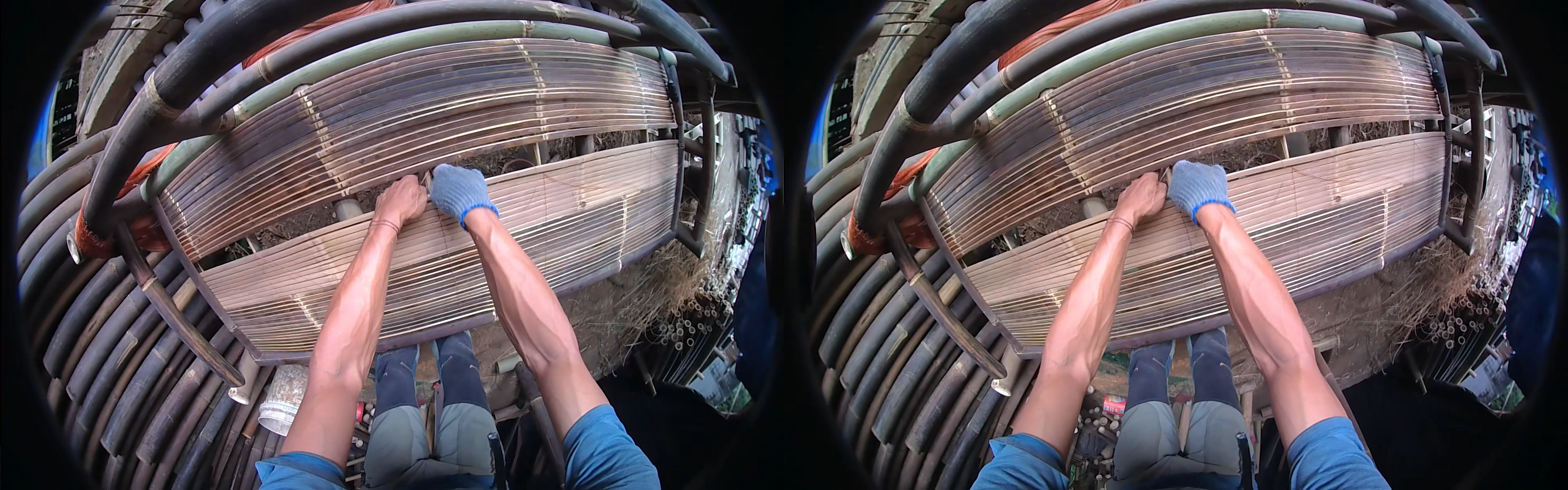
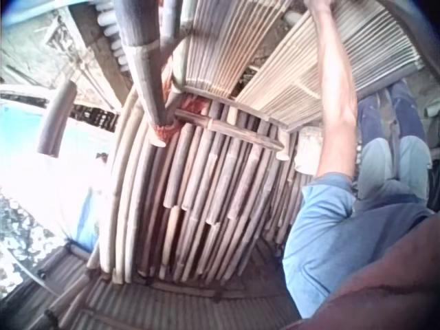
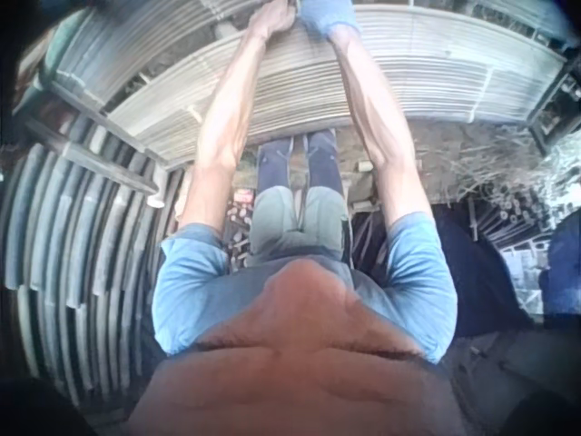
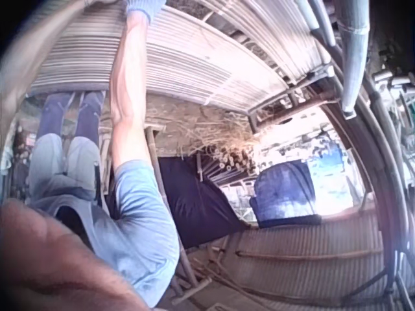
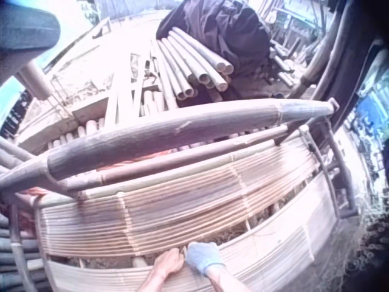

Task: The person weaves a bamboo mat by hand, interlacing thin bamboo strips through a frame. They use a knife to trim excess material and a wooden stick to press the weave tight.

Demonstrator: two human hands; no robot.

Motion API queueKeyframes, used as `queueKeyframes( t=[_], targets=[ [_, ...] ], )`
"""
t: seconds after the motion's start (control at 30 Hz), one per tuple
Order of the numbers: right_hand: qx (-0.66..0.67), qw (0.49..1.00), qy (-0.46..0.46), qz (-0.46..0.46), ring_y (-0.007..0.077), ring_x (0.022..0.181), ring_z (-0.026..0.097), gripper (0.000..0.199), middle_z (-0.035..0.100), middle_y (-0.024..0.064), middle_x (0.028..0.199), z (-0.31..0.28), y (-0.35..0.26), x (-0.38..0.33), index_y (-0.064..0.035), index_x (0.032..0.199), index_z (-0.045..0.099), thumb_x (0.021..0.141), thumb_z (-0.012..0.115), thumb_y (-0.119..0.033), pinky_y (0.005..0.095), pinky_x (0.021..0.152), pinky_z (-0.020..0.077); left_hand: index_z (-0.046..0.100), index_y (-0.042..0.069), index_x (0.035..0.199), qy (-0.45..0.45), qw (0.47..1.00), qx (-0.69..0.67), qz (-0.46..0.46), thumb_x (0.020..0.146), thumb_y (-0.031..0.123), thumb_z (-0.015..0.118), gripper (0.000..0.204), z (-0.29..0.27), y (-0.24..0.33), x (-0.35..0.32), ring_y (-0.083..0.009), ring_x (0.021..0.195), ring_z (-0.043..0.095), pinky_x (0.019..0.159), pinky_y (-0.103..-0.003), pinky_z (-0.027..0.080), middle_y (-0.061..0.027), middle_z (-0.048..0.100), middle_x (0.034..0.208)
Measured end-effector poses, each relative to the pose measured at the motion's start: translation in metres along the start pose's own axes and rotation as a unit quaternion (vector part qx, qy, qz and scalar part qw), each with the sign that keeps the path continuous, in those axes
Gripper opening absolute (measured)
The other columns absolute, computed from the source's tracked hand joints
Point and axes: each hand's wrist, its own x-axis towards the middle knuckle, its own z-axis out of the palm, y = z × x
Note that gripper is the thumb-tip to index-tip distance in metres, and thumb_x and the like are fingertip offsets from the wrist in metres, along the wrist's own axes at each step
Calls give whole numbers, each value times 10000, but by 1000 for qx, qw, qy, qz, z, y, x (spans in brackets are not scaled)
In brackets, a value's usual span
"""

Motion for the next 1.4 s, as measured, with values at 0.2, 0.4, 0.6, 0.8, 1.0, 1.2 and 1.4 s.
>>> queueKeyframes(
  t=[0.2,0.4,0.6,0.8,1.0,1.2,1.4],
  targets=[
    [35,985,-135,-106,420,979,698,279,710,271,998,-4,27,27,-37,990,751,886,549,-199,504,830,554,734,58,1050,87,991,-70,-76,929,301,527,341,9,14,-11,-433,1083,654,957,-572,453,-262,700,1110],
    [7,995,-12,-99,392,949,716,294,726,236,978,-9,18,-9,-53,968,762,901,532,-224,511,801,557,694,30,1029,219,972,-91,-4,975,246,533,274,17,-2,-40,-426,984,664,873,-491,500,-231,699,1057],
    [4,996,-65,54,409,999,703,312,727,199,1079,-25,7,6,-32,1035,743,875,574,-240,495,864,562,628,-55,1122,6,1000,0,25,971,280,459,405,-10,-18,-9,-480,1102,618,946,-541,489,-319,656,1138],
    [-5,988,-131,-86,422,967,694,286,719,221,1066,16,50,47,-25,1013,741,896,541,-192,482,823,566,613,-114,1225,-130,989,-36,58,965,325,508,521,-13,-20,20,-421,1198,608,1011,-449,461,-348,623,1239],
    [-25,971,-160,-175,423,968,692,278,717,218,1069,21,44,59,-43,1025,758,812,619,-156,483,834,558,671,-107,1112,-125,992,-6,32,932,290,483,475,-13,-17,20,-454,1184,592,1011,-456,473,-341,626,1211],
    [-26,990,-131,-40,399,959,702,302,721,235,1035,-19,17,22,-53,1054,750,861,636,-255,489,867,539,741,53,1110,18,995,-4,-100,963,339,556,371,-6,-2,-6,-411,1175,631,1069,-609,361,-254,697,1163],
    [72,936,342,-50,361,1124,631,321,672,162,1176,-17,4,-74,-127,1176,689,878,710,-245,470,1016,458,776,111,949,59,981,-163,-88,923,358,630,288,-12,-7,-40,-330,989,693,983,-564,365,-164,754,953]
  ],
)
